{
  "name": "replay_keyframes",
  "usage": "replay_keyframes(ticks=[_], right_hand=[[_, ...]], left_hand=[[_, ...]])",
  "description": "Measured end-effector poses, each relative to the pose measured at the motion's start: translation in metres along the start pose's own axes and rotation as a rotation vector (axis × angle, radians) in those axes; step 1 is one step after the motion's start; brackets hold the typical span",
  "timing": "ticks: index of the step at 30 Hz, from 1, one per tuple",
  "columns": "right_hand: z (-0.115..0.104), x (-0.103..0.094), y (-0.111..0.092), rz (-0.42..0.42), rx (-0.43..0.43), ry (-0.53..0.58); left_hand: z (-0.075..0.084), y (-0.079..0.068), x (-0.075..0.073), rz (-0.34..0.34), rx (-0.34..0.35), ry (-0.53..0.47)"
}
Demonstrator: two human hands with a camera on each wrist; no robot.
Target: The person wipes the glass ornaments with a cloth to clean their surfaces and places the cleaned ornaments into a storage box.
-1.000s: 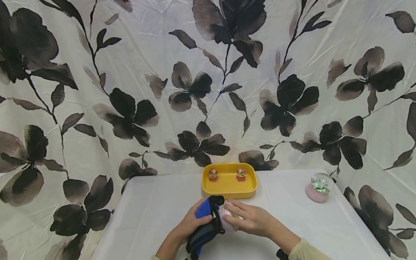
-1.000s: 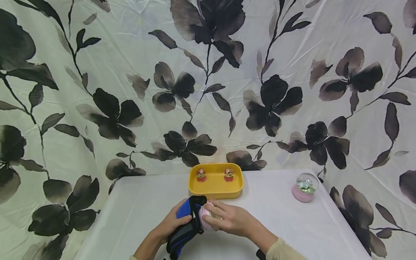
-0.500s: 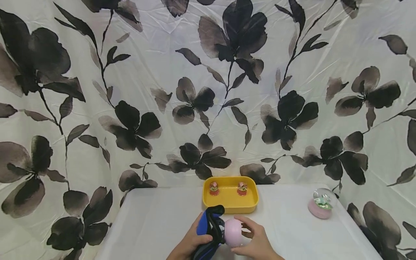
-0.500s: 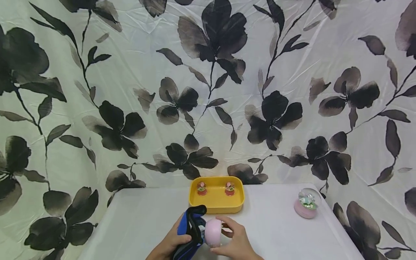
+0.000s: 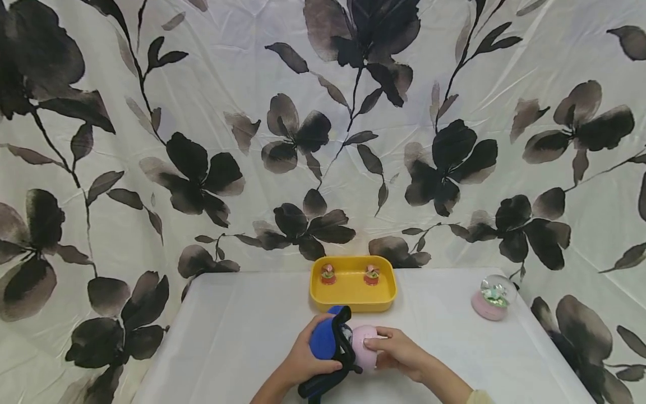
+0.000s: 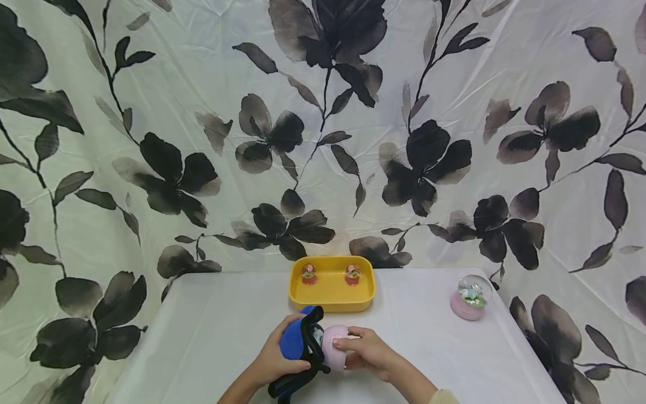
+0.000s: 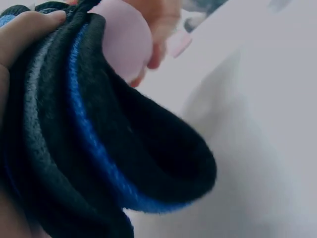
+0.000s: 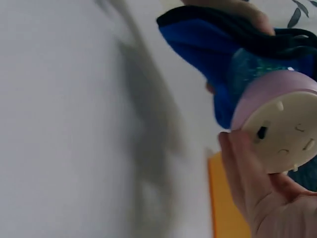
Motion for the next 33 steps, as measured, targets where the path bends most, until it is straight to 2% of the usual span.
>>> replay_keyframes(ticks=[5,8,11,14,16,20,23,26,28,31,33], right_hand=[[-0.019,-0.003,0.001,0.040,0.025,-0.172],[-0.032,-0.001,-0.001,0.044,-0.012,-0.268],[-0.045,0.002,-0.003,0.029,-0.083,-0.385],[-0.054,0.004,-0.005,0.000,-0.153,-0.475],[-0.056,0.003,-0.005,-0.040,-0.192,-0.476],[-0.049,-0.003,-0.006,-0.104,-0.265,-0.360],[-0.040,-0.008,-0.008,-0.104,-0.323,-0.284],[-0.026,-0.010,-0.011,-0.054,-0.373,-0.242],[-0.016,-0.010,-0.013,0.006,-0.404,-0.232],[-0.003,-0.005,-0.018,0.133,-0.471,-0.278],[0.001,0.000,-0.022,0.217,-0.545,-0.363]], left_hand=[[0.008,0.001,-0.002,-0.057,0.034,0.098],[0.011,0.001,-0.003,-0.098,0.033,0.120],[0.010,0.002,-0.002,-0.147,0.026,0.082],[0.006,0.003,-0.001,-0.194,-0.007,-0.028],[0.002,0.003,0.000,-0.230,-0.022,-0.139],[0.003,0.004,0.006,-0.290,0.001,-0.372],[0.006,0.007,0.010,-0.315,0.037,-0.516],[0.003,0.007,0.015,-0.311,0.047,-0.622],[-0.002,0.006,0.018,-0.279,0.024,-0.679],[-0.010,0.002,0.024,-0.195,-0.027,-0.768],[-0.016,-0.001,0.027,-0.113,-0.069,-0.794]])
Point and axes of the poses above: each hand's wrist, its own y-axis towards the middle knuckle, its own x-axis out of the palm, z = x × y, the point moved 6 cm from there along y, towards the middle knuckle, and after that the axes turned 12 degrees about -z, right-handed, at the moved point
